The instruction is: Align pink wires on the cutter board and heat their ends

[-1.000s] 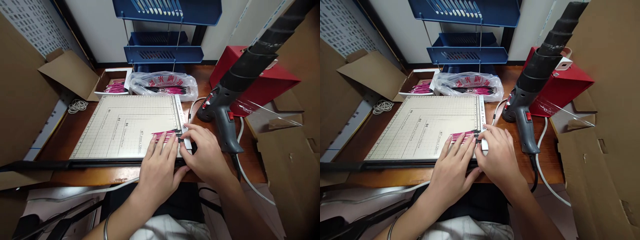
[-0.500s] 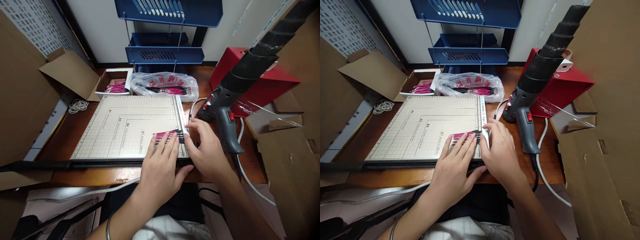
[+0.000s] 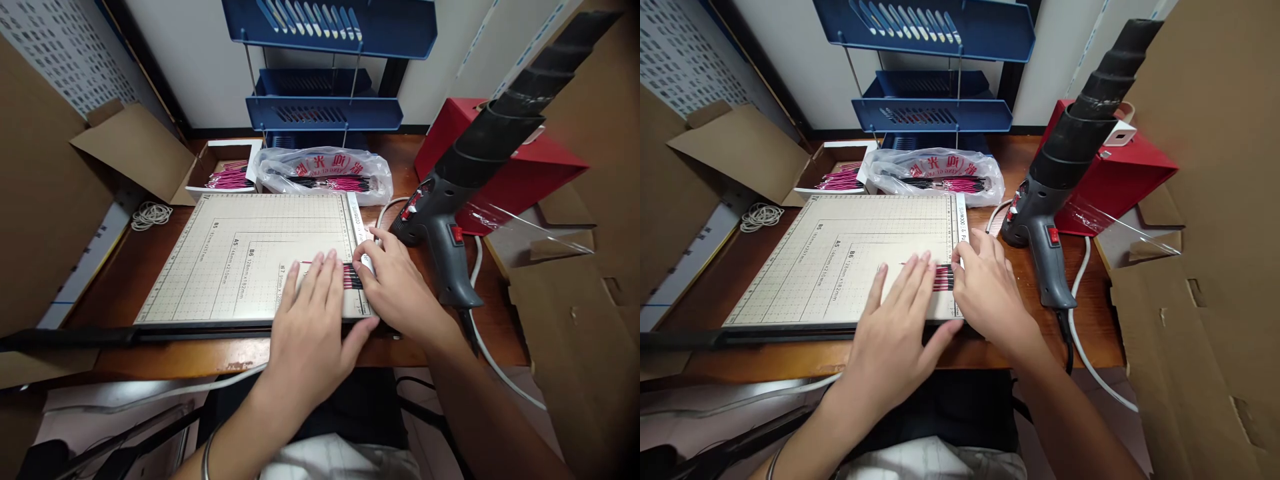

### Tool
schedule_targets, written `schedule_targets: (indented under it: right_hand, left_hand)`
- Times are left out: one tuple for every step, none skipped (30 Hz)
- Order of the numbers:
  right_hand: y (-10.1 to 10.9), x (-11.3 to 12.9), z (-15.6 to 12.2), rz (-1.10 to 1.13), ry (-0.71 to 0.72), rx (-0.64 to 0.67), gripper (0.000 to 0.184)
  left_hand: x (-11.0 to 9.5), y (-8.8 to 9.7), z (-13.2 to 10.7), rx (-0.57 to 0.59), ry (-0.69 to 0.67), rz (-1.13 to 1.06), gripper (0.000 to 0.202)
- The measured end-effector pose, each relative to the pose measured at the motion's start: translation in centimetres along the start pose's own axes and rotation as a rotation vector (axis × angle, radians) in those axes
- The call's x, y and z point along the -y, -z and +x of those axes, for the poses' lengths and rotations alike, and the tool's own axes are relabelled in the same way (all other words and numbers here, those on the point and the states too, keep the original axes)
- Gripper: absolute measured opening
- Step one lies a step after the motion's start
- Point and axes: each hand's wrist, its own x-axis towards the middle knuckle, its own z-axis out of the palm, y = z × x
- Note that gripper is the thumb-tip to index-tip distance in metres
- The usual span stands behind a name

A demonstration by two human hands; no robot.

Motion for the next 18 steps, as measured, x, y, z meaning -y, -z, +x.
schedule_targets:
  right_hand:
    - [0.1, 0.0, 0.0, 0.0, -0.001, 0.001, 0.012]
    - [0.1, 0.0, -0.1, 0.004, -0.003, -0.002, 0.013]
    - [0.1, 0.0, -0.2, 0.013, -0.006, -0.007, 0.014]
    - [0.1, -0.1, -0.3, 0.027, -0.01, -0.015, 0.015]
    - [0.0, -0.2, -0.4, 0.044, -0.015, -0.03, 0.017]
    - [0.0, -0.4, -0.5, 0.065, -0.02, -0.049, 0.018]
    - [0.0, -0.5, -0.5, 0.086, -0.024, -0.071, 0.019]
    - [-0.1, -0.6, -0.6, 0.105, -0.026, -0.094, 0.019]
    - [-0.1, -0.6, -0.5, 0.12, -0.024, -0.113, 0.018]
    - [-0.1, -0.7, -0.4, 0.13, -0.02, -0.125, 0.018]
    - [-0.2, -0.6, -0.3, 0.136, -0.012, -0.127, 0.018]
    - [-0.2, -0.6, -0.1, 0.14, -0.002, -0.12, 0.018]
    - [-0.3, -0.5, 0.1, 0.144, 0.006, -0.109, 0.018]
    - [-0.3, -0.5, 0.3, 0.148, 0.012, -0.095, 0.018]
    - [-0.3, -0.5, 0.5, 0.153, 0.013, -0.082, 0.019]
    - [-0.3, -0.6, 0.6, 0.159, 0.01, -0.073, 0.02]
    - [-0.3, -0.7, 0.7, 0.165, 0.001, -0.071, 0.021]
    - [-0.3, -0.8, 0.7, 0.171, -0.012, -0.075, 0.022]
  left_hand:
    - [0.3, 0.1, 0.4, 0.003, 0.02, 0.012, 0.074]
    - [0.5, 0.2, 0.8, 0.019, 0.032, 0.019, 0.074]
    - [0.7, 0.3, 1.1, 0.044, 0.032, 0.018, 0.073]
    - [0.8, 0.3, 1.4, 0.071, 0.025, 0.014, 0.072]
    - [0.8, 0.2, 1.6, 0.092, 0.017, 0.009, 0.07]
    - [0.8, 0.2, 1.7, 0.105, 0.009, 0.005, 0.068]
    - [0.8, 0.1, 1.8, 0.108, 0.001, 0.001, 0.066]
    - [0.8, 0.0, 1.9, 0.105, -0.007, -0.002, 0.064]
    - [0.7, -0.1, 1.9, 0.101, -0.017, -0.005, 0.063]
    - [0.6, -0.1, 1.9, 0.097, -0.026, -0.007, 0.062]
    - [0.6, -0.2, 1.9, 0.097, -0.033, -0.01, 0.061]
    - [0.5, -0.2, 1.9, 0.098, -0.037, -0.012, 0.061]
    - [0.5, -0.3, 2.0, 0.103, -0.038, -0.014, 0.06]
    - [0.5, -0.3, 2.0, 0.11, -0.037, -0.018, 0.059]
    - [0.4, -0.4, 2.1, 0.119, -0.036, -0.023, 0.059]
    - [0.4, -0.5, 2.1, 0.125, -0.034, -0.028, 0.058]
    - [0.3, -0.5, 2.2, 0.13, -0.033, -0.032, 0.059]
    - [0.2, -0.6, 2.3, 0.133, -0.03, -0.035, 0.059]
